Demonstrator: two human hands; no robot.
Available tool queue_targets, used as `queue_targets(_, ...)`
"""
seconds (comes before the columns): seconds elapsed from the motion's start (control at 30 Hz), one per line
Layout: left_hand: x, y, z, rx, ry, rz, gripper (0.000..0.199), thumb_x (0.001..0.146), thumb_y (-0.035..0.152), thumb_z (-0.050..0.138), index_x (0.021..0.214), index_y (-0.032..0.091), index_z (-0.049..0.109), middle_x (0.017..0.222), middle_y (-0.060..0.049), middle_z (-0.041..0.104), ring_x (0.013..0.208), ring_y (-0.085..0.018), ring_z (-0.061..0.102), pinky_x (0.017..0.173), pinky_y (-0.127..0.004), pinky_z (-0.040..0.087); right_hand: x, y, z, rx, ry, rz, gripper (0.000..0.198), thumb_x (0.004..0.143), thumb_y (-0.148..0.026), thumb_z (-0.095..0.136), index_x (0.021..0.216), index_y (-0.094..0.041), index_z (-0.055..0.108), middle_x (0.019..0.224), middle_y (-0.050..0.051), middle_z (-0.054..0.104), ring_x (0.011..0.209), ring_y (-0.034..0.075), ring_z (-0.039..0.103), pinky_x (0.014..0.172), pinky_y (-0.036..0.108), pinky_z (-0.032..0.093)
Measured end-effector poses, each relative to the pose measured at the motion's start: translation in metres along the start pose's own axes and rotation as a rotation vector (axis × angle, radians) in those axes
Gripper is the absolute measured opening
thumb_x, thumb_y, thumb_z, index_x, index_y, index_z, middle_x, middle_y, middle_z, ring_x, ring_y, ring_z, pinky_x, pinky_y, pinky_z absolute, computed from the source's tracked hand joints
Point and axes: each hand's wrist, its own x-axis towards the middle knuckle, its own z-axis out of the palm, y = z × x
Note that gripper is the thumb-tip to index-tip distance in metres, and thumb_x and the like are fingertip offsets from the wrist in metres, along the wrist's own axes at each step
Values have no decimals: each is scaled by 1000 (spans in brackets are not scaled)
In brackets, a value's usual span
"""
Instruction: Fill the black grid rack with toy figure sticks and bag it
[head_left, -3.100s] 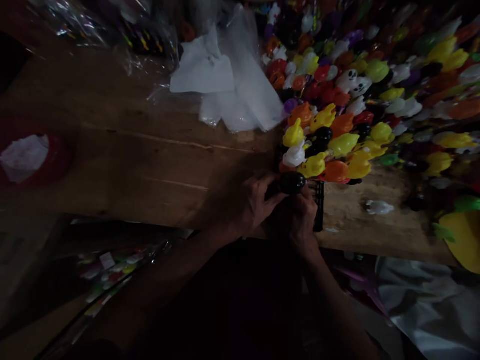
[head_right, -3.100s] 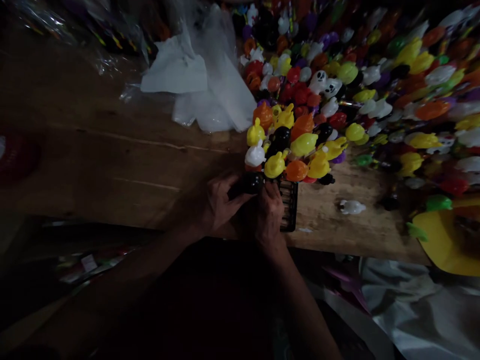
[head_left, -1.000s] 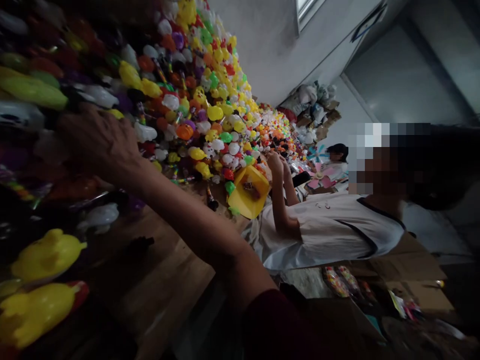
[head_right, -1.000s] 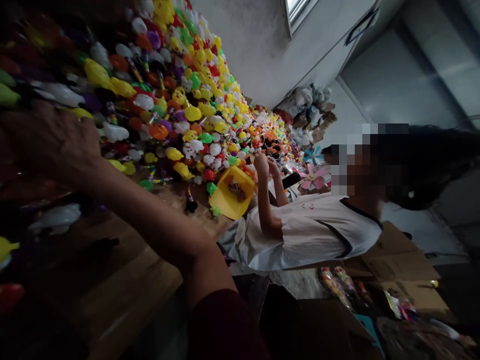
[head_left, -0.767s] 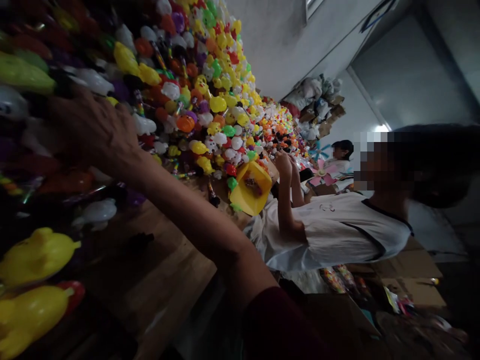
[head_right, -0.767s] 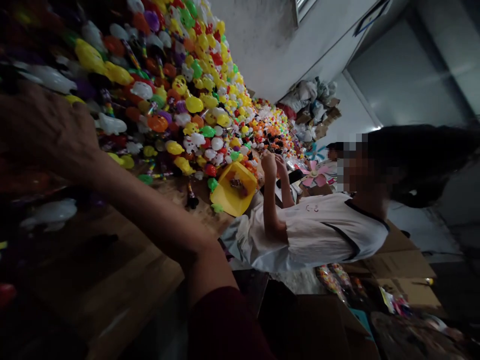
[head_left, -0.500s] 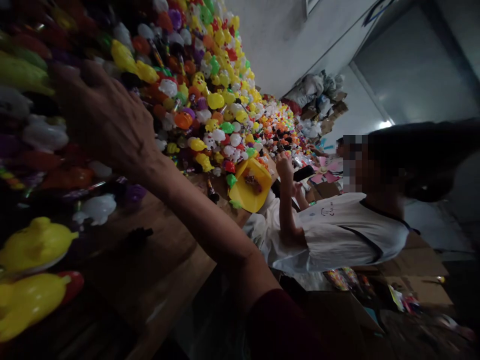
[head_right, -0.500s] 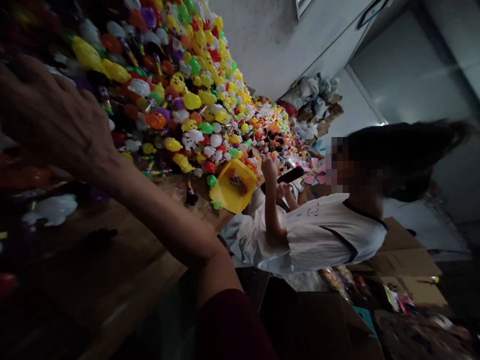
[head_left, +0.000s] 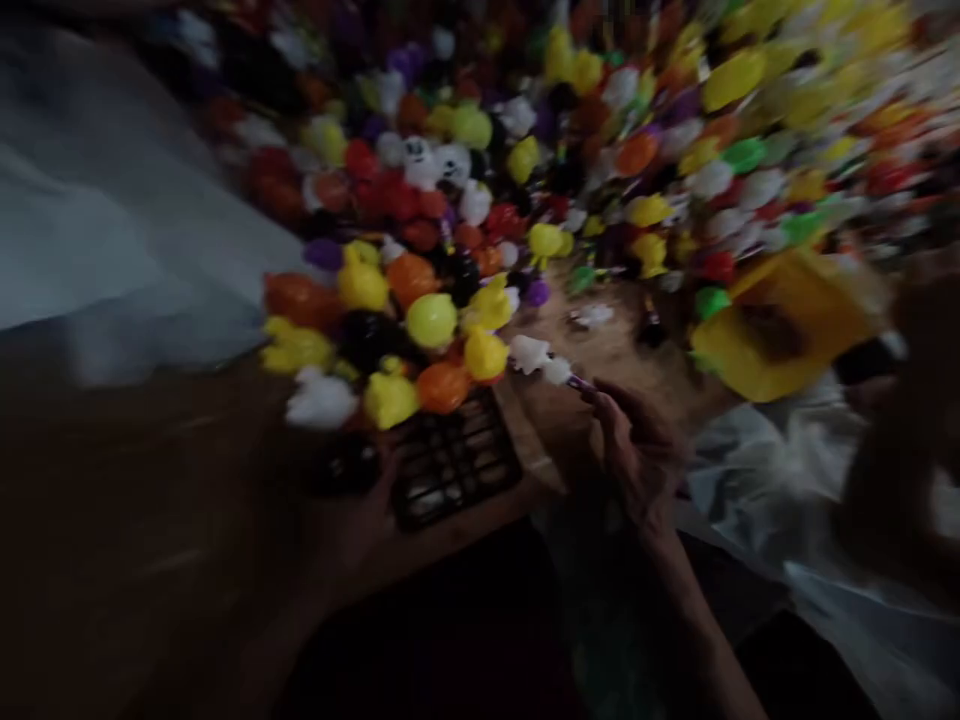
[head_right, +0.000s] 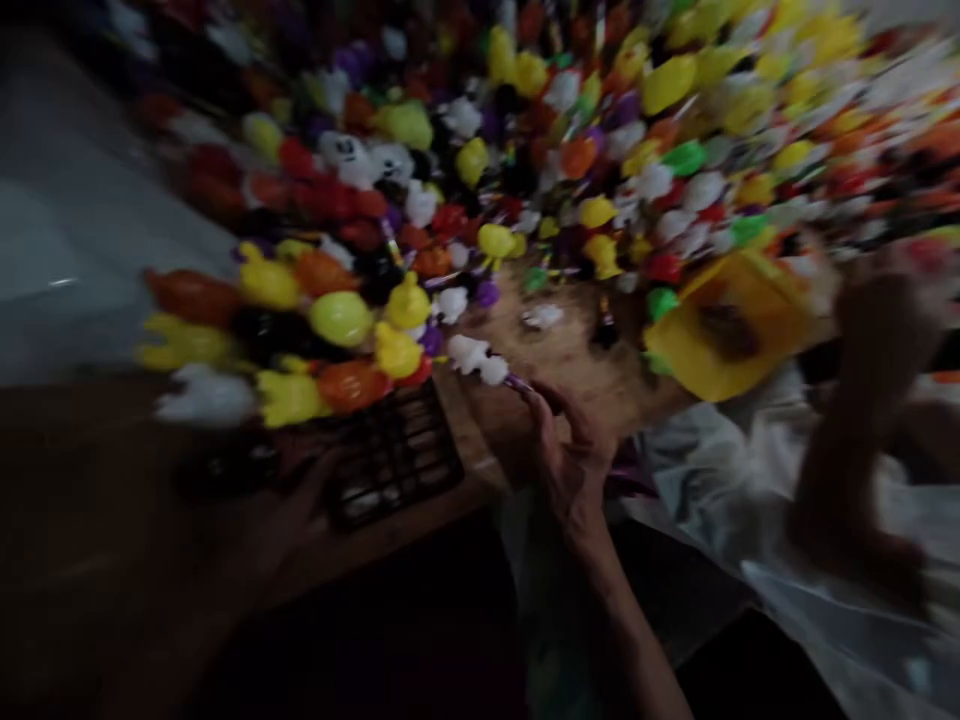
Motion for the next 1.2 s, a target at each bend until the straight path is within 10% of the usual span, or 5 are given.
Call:
queue_targets(0.47,-2,1,-4,-7,295,165,14,87,32,68,92,20,74,95,-6,75,93,-23,71,88,-35,58,-14,16,25,-435,-254,-437,32,97,-38,49,107,-20,73,101,14,67,88,26,60,81,44,50)
queue_targets(0.77,-1,5,-10,-7,248,97,18,81,26,76,98,20,75,94,-5,74,94,-23,72,88,-31,59,-39,-16,7,-176,-289,-181,24,88,-44,64,97,-21,66,74,2,65,60,18,58,57,30,48)
queue_targets(1.2,0,2,-4,-80,192,65,20,83,18,72,103,20,73,103,-3,76,95,-20,72,90,-30,60,-42,-49,82,235,-400,-345,20,90,-29,52,77,-22,65,75,4,68,69,18,65,62,30,56)
